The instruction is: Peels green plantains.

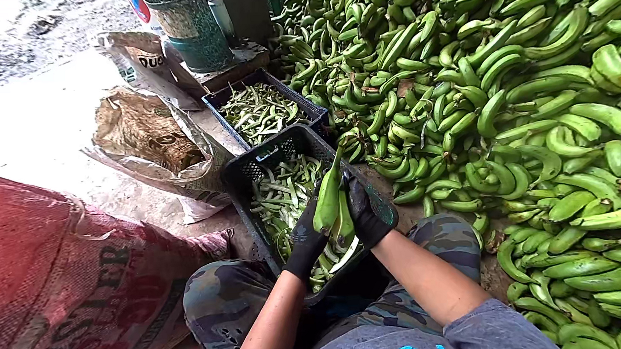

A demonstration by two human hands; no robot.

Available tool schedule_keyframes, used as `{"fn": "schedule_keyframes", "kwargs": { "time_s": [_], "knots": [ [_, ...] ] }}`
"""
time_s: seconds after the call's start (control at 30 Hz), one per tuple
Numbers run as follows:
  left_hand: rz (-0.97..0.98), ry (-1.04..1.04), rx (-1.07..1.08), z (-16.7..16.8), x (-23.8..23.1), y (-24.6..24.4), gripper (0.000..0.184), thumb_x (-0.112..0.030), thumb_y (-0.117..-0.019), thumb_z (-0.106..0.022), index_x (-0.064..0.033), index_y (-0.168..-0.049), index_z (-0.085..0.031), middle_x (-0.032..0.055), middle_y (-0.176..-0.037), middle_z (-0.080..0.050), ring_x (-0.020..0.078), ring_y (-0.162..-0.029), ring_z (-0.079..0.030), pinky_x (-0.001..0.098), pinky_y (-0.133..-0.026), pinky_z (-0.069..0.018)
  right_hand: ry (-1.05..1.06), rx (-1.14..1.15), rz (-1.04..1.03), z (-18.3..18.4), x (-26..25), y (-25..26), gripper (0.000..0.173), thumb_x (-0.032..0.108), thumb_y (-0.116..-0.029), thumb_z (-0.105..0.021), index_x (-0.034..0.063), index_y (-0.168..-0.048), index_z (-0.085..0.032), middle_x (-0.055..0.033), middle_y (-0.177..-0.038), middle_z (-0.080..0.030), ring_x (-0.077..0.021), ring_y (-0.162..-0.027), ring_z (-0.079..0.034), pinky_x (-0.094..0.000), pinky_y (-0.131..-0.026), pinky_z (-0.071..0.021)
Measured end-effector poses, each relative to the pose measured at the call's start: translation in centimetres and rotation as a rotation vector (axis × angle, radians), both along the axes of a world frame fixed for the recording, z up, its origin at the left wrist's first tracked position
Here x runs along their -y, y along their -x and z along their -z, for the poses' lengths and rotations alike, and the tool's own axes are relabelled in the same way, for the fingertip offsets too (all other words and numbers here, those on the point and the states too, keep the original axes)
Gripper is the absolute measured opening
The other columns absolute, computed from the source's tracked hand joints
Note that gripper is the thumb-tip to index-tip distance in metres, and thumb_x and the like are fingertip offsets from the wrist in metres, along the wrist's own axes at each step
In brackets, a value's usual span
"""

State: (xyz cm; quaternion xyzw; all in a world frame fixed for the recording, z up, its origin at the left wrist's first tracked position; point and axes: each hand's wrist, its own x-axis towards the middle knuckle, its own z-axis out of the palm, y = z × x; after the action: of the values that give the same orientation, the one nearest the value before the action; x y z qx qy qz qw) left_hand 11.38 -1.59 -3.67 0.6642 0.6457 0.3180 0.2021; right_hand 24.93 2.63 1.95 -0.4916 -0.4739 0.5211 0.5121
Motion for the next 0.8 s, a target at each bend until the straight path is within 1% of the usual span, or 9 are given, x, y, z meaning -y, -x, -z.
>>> {"fn": "schedule_keyframes", "kwargs": {
  "time_s": [0.1,0.27,0.37,0.47,0.53,0.57,0.63,0.73,0.8],
  "knots": [
    [-0.026,0.06,-0.065,-0.2,-0.2,0.0,0.054,-0.024,-0.0977,-0.058,0.0024,-0.144,-0.053,0.0208,-0.138,-0.062,0.0311,-0.13,-0.059,0.0483,-0.111,-0.0442,0.049,-0.011,-0.026,0.3,0.2,0.2,0.05,0.03,-0.1121,-0.021,0.0012,-0.14,-0.052,-0.0154,-0.127,-0.061,-0.0157,-0.115,-0.059,-0.0354,-0.1,-0.0487],
    [-0.103,0.268,-0.116,-2.1,-0.5,-0.2,0.044,-0.027,-0.1064,-0.046,0.0052,-0.135,-0.058,0.0251,-0.128,-0.065,0.0353,-0.126,-0.06,0.0501,-0.11,-0.044,0.276,-0.324,-0.123,1.8,-0.5,1.7,0.047,0.038,-0.1119,-0.023,0.0083,-0.131,-0.054,-0.0079,-0.108,-0.063,-0.0126,-0.095,-0.061,-0.0335,-0.083,-0.053],
    [-0.054,0.206,0.002,-3.2,-1.0,0.5,0.046,-0.029,-0.1077,-0.038,0.0039,-0.133,-0.058,0.023,-0.119,-0.068,0.0342,-0.117,-0.064,0.0535,-0.103,-0.0479,0.136,-0.05,-0.169,2.6,-1.4,-0.1,0.041,0.025,-0.1114,-0.033,0.0034,-0.141,-0.05,-0.0129,-0.126,-0.06,-0.0157,-0.109,-0.059,-0.0347,-0.093,-0.0504],
    [-0.098,0.251,0.012,-5.2,-1.5,1.1,0.048,-0.038,-0.1112,-0.03,-0.004,-0.131,-0.057,0.0185,-0.105,-0.069,0.0331,-0.102,-0.067,0.0554,-0.091,-0.0512,-0.053,0.247,-0.209,4.1,-3.0,-1.4,0.047,0.018,-0.1058,-0.05,0.0082,-0.151,-0.045,-0.0122,-0.144,-0.057,-0.0189,-0.128,-0.058,-0.0411,-0.107,-0.0478],
    [-0.136,0.299,-0.015,-6.3,-1.8,1.3,0.047,-0.04,-0.1115,-0.029,-0.0083,-0.132,-0.057,0.0174,-0.104,-0.069,0.0331,-0.101,-0.067,0.0557,-0.091,-0.0515,-0.114,0.461,-0.307,3.7,-2.8,-1.4,0.053,0.023,-0.0995,-0.064,0.0035,-0.146,-0.049,-0.0164,-0.134,-0.062,-0.0218,-0.12,-0.061,-0.0436,-0.103,-0.0503],
    [-0.149,0.326,-0.03,-6.6,-1.8,1.3,0.047,-0.041,-0.1117,-0.029,-0.0088,-0.133,-0.056,0.0177,-0.105,-0.068,0.0336,-0.102,-0.067,0.0558,-0.092,-0.0512,-0.143,0.502,-0.336,3.5,-2.4,-1.0,0.046,0.028,-0.098,-0.066,0.0017,-0.135,-0.057,-0.015,-0.118,-0.067,-0.0197,-0.106,-0.065,-0.0418,-0.093,-0.054],
    [-0.163,0.377,-0.048,-7.0,-1.9,1.1,0.049,-0.041,-0.112,-0.027,-0.0081,-0.135,-0.055,0.019,-0.108,-0.069,0.0347,-0.106,-0.067,0.0559,-0.094,-0.0505,-0.23,0.408,-0.301,3.2,-1.8,-0.3,0.039,0.028,-0.0947,-0.07,0.0006,-0.121,-0.065,-0.0116,-0.105,-0.07,-0.0152,-0.096,-0.068,-0.0366,-0.089,-0.0563],
    [-0.155,0.387,-0.006,-7.0,-1.6,0.3,0.049,-0.039,-0.1122,-0.027,-0.0059,-0.134,-0.056,0.0203,-0.111,-0.068,0.0354,-0.109,-0.066,0.0562,-0.096,-0.0495,-0.407,0.348,-0.157,2.2,-1.1,0.0,0.057,0.029,-0.0905,-0.073,-0.0045,-0.134,-0.055,-0.017,-0.122,-0.065,-0.0178,-0.113,-0.064,-0.0367,-0.1,-0.0522],
    [-0.141,0.35,0.031,-6.9,-1.6,0.1,0.05,-0.043,-0.1116,-0.029,-0.0062,-0.13,-0.058,0.019,-0.108,-0.069,0.0347,-0.106,-0.066,0.0572,-0.094,-0.0501,-0.459,0.375,-0.081,0.6,-1.2,-0.4,0.058,0.032,-0.0886,-0.075,-0.0056,-0.13,-0.058,-0.0191,-0.118,-0.066,-0.022,-0.109,-0.065,-0.0414,-0.096,-0.0534]
  ]
}}
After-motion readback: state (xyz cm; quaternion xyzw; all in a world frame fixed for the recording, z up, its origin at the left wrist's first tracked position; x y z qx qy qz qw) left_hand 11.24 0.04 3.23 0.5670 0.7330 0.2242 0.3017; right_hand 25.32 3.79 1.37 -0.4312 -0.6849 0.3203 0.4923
